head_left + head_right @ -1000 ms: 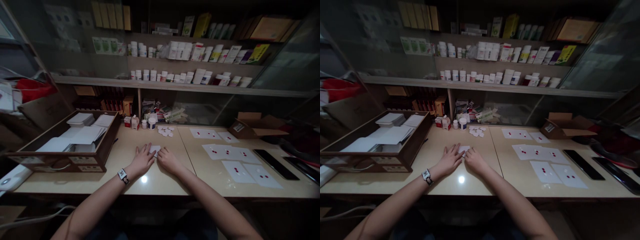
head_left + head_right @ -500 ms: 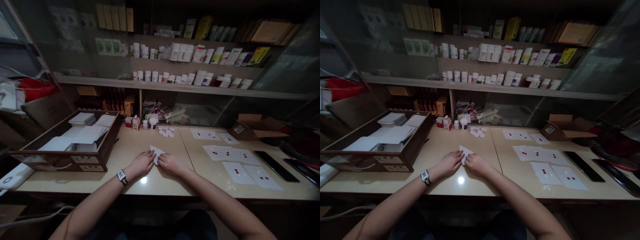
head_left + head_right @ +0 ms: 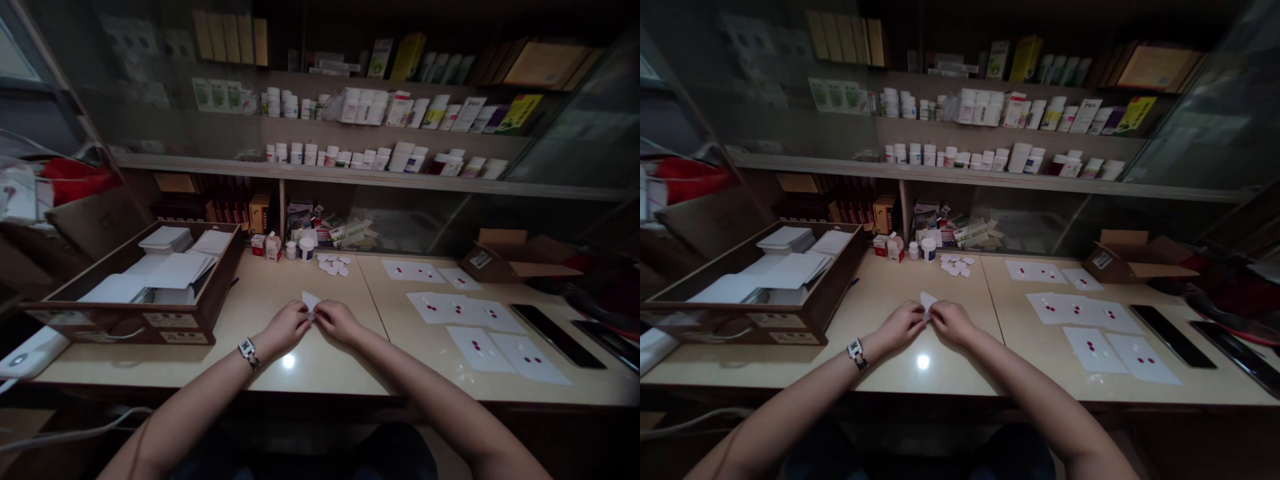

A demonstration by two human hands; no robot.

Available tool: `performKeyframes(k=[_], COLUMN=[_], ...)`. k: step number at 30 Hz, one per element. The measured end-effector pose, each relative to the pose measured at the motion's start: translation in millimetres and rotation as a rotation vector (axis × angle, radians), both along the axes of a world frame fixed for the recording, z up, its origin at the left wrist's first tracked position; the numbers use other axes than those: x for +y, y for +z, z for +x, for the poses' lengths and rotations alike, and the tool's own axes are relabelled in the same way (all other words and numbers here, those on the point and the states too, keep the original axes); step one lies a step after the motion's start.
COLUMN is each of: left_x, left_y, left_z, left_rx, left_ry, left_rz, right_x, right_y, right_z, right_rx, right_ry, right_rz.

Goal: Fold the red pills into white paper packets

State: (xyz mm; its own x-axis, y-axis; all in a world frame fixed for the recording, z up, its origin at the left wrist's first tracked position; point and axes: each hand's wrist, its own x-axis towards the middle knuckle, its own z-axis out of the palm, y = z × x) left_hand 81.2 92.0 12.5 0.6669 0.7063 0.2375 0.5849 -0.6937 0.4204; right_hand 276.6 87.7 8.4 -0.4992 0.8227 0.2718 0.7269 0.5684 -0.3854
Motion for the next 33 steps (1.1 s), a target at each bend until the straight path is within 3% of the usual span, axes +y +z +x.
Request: performKeyframes(k=[7, 16, 25, 28, 33], left_x=[3.2, 3.2, 14.6, 12.0, 5.2], left_y=[-1.0, -2.2, -12.8, -12.6, -14.3], left_z=[-6.0, 0.8, 7.8, 7.9, 4.2], left_rx=[-0.075, -0.173, -0.22, -0.217, -0.182], left_ry=[-0.042, 0.141, 0.363, 0.328, 0.151], left_rz=[-0.008, -0.069, -0.131, -0.045, 0.109], right_x=[-1.4, -0.7, 19.1, 20.9, 20.1], right_y=[-3.6, -7.7, -14.4, -17.8, -19.3], right_z=[2.0, 3.0, -6.2, -6.8, -8.8], right_rx=[0.098, 0.188, 0.383, 0.403, 0.396], right_ry=[0.059, 0.007, -0.183, -0.182, -0.181], right_rz=[0.01, -0.037, -0.209, -0.22, -0.19])
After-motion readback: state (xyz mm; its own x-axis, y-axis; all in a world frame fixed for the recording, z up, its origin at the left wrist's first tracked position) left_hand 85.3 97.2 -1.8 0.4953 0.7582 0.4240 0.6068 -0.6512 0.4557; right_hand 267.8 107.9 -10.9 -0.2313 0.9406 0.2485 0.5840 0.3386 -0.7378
